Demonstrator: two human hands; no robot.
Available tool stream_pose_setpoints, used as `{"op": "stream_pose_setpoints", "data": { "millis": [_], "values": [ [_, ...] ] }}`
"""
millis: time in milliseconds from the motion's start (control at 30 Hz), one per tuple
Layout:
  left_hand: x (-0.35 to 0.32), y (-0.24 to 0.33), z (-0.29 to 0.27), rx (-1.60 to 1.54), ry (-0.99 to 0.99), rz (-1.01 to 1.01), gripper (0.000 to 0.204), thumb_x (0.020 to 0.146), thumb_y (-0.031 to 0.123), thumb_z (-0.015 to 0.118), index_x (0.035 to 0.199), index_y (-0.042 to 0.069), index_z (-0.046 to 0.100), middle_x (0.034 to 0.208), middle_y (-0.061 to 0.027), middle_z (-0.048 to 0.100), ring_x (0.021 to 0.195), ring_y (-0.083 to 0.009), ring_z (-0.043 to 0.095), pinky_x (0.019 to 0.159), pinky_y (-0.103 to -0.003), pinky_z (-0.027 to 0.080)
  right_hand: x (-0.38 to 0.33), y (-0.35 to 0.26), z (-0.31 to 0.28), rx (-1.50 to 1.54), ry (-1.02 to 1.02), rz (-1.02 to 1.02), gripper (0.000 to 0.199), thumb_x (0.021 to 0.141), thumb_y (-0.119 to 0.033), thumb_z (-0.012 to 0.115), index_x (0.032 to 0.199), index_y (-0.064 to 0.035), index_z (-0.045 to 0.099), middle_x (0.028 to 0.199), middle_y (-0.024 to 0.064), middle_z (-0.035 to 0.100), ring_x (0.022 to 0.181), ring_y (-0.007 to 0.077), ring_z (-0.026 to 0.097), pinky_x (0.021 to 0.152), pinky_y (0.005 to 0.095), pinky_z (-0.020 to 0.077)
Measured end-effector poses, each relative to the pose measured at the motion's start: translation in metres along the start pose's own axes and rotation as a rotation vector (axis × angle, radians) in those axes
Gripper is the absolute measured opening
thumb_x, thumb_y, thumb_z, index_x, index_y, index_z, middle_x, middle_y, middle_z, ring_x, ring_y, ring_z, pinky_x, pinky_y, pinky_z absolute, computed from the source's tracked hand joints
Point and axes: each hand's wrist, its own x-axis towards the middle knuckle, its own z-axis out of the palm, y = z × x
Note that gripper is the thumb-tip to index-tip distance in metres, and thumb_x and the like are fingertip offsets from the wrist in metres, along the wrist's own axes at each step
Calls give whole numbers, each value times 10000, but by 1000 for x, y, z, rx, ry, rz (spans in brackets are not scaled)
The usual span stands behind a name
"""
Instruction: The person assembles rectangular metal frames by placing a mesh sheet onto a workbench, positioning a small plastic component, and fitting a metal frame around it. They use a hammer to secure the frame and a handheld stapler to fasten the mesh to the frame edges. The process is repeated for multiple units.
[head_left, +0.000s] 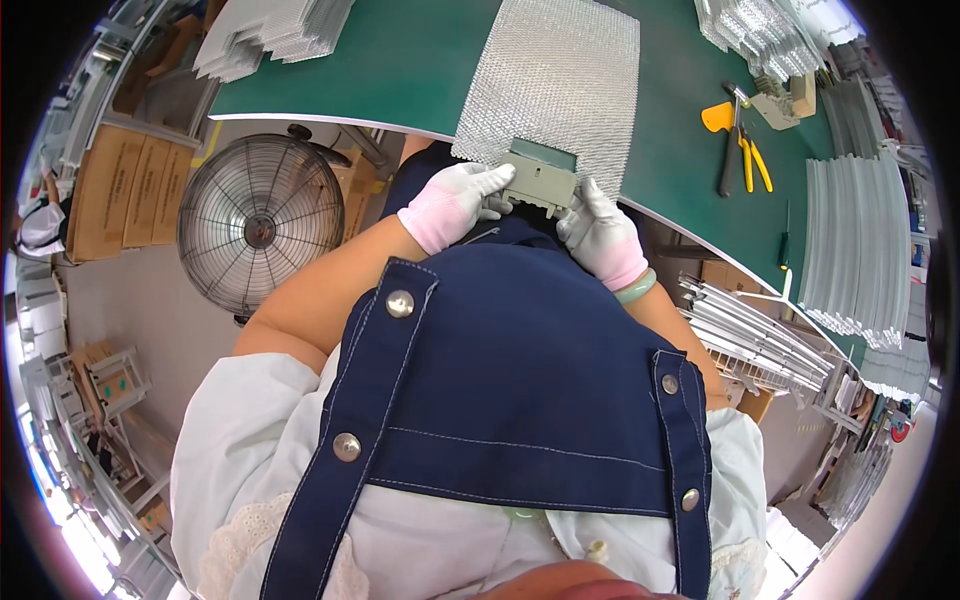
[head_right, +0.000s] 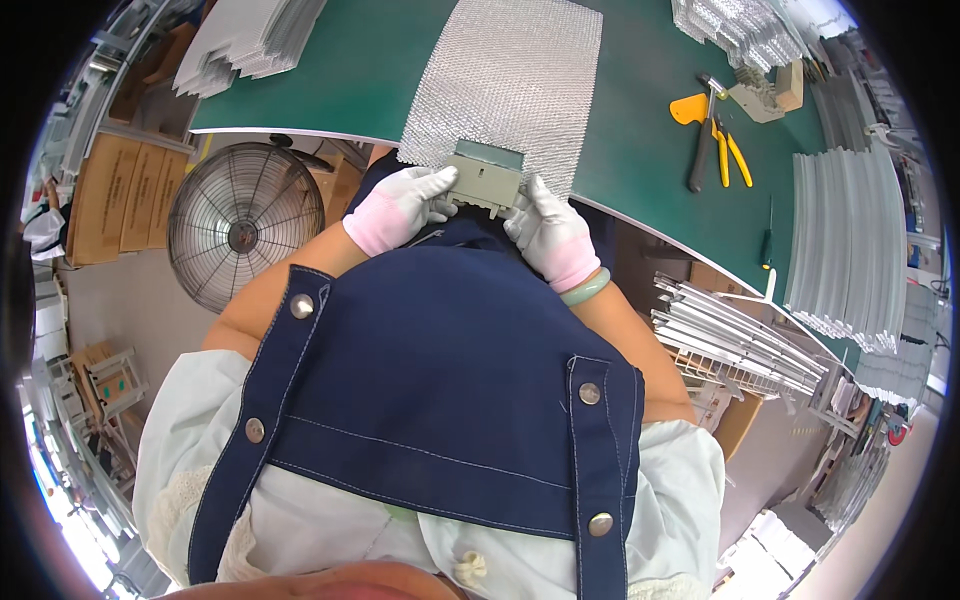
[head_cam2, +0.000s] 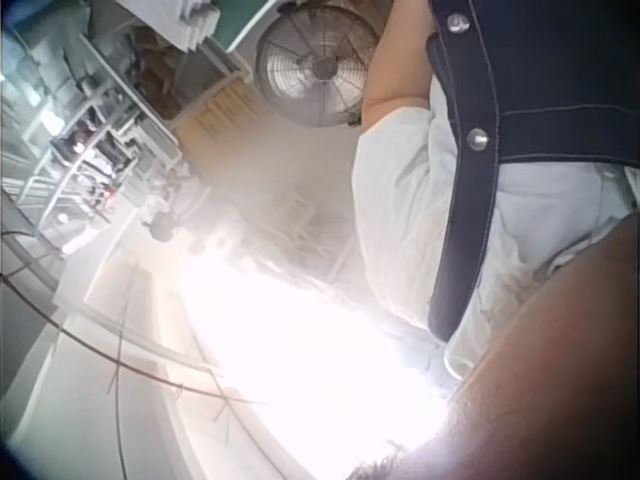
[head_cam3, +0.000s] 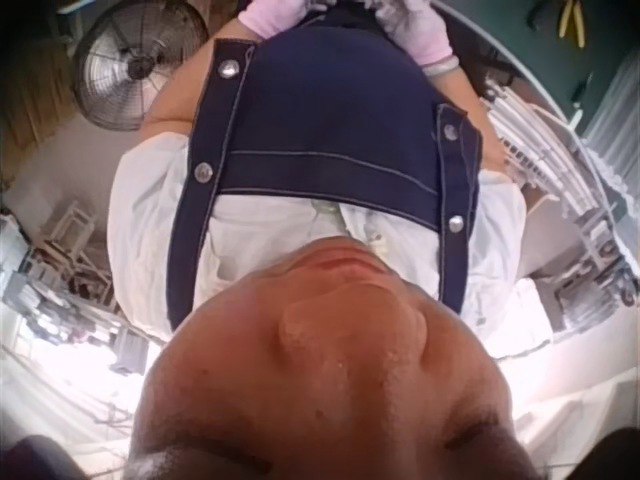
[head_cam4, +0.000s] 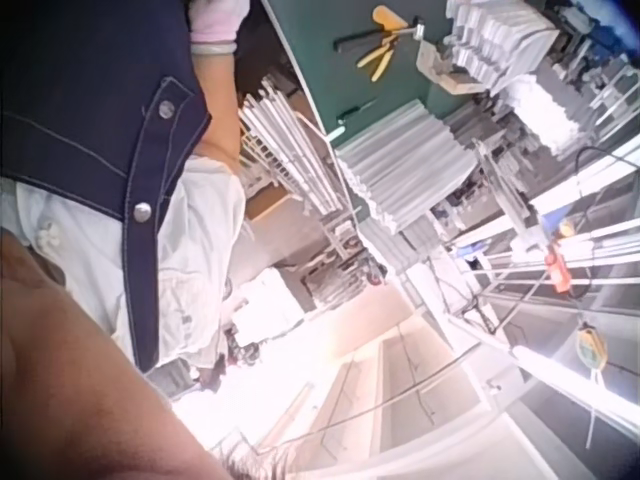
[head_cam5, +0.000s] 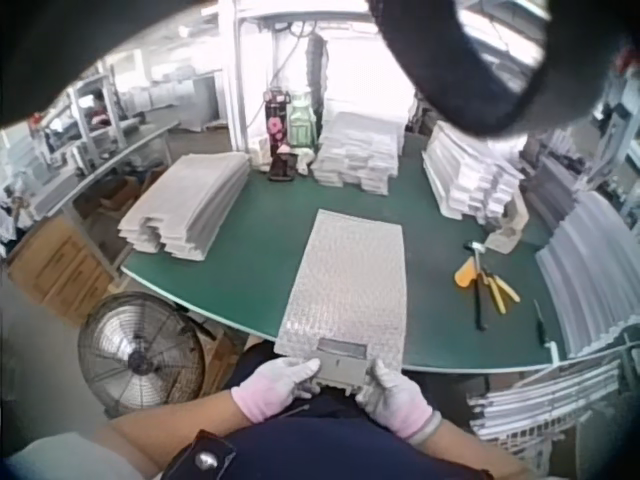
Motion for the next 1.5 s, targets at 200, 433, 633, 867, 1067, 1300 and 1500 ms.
{"op": "stream_pose_setpoints", "data": {
  "millis": [200, 433, 633, 867, 1067, 1300, 1500],
  "values": [
    [-11, 15, 18, 20, 82, -28, 494, 988, 399, 601, 1178, -57, 588, 1042, -101, 644, 907, -137, 614, 823, -274, 501, -4, -7, -6, -727, 374, -27, 635, 990, -517, 530, 1222, 71, 592, 1151, 175, 669, 907, 207, 673, 760, 297, 534],
    [-64, 130, -1, 873, -274, -165, 460, 978, 409, 550, 1159, -2, 647, 1081, -141, 704, 971, -259, 673, 865, -326, 528, -26, -6, -36, -755, -31, 237, 714, 961, -585, 538, 1274, 54, 588, 1087, 92, 633, 946, 128, 548, 845, 256, 450],
    [92, 93, 4, 1711, -44, 1176, 560, 911, 485, 582, 1380, 181, 555, 1413, -162, 523, 1299, -376, 474, 1106, -481, 348, 1, 8, 20, -635, 185, 217, 499, 990, -457, 574, 1204, -11, 638, 956, 21, 663, 791, 77, 547, 766, 230, 453],
    [98, 90, 5, 1818, -113, 1171, 591, 922, 501, 551, 1447, 235, 494, 1521, -135, 417, 1408, -377, 342, 1181, -514, 224, 20, 18, 27, -282, 240, 106, 489, 1005, -448, 548, 1177, 7, 586, 957, 88, 646, 782, 121, 588, 691, 234, 469],
    [92, 80, 12, 1812, -78, 1163, 557, 949, 487, 503, 1443, 230, 500, 1523, -138, 413, 1402, -367, 347, 1174, -509, 225, 11, 15, 33, -15, 420, 144, 484, 1015, -416, 530, 1173, 40, 565, 976, 143, 655, 781, 179, 615, 672, 282, 516],
    [71, 68, 22, 1823, -63, 1095, 546, 961, 482, 481, 1445, 231, 495, 1519, -142, 415, 1400, -363, 346, 1169, -514, 227, -14, 10, 24, -74, 369, 236, 495, 1006, -398, 552, 1223, 47, 540, 1032, 167, 659, 796, 189, 633, 698, 285, 533],
    [78, 67, 24, 1799, -76, 1112, 555, 961, 491, 474, 1452, 233, 485, 1522, -139, 412, 1406, -364, 338, 1168, -531, 223, -6, 28, -8, -246, 208, 52, 541, 977, -436, 605, 1253, 25, 539, 1021, 147, 655, 794, 150, 630, 720, 263, 536]
  ]
}}
